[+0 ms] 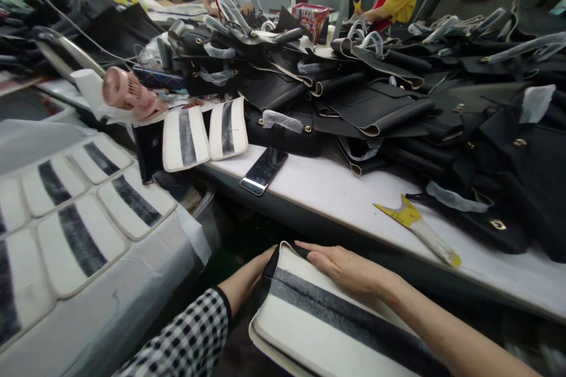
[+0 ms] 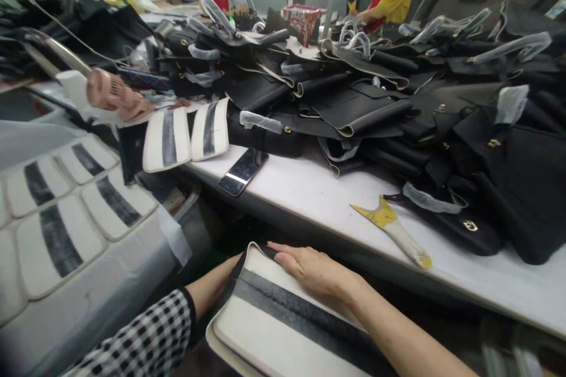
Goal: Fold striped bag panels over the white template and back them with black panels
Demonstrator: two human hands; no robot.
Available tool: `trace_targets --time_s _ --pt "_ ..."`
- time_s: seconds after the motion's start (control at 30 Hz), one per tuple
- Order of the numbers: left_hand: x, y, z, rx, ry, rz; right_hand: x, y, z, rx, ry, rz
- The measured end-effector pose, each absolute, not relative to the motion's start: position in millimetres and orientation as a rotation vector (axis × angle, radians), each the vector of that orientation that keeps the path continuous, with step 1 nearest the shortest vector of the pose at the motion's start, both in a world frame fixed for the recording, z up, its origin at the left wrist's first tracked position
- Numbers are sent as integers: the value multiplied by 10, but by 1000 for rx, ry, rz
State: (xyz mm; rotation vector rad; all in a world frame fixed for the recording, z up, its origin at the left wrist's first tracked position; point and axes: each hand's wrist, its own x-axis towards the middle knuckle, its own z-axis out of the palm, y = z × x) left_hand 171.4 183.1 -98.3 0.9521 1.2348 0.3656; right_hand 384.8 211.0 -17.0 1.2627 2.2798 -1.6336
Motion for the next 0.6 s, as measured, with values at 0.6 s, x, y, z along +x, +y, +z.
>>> trace_targets --time_s 0.6 --pt "1906 2626 -169 1885 965 -191 5200 1745 -112 1478 1965 -1812"
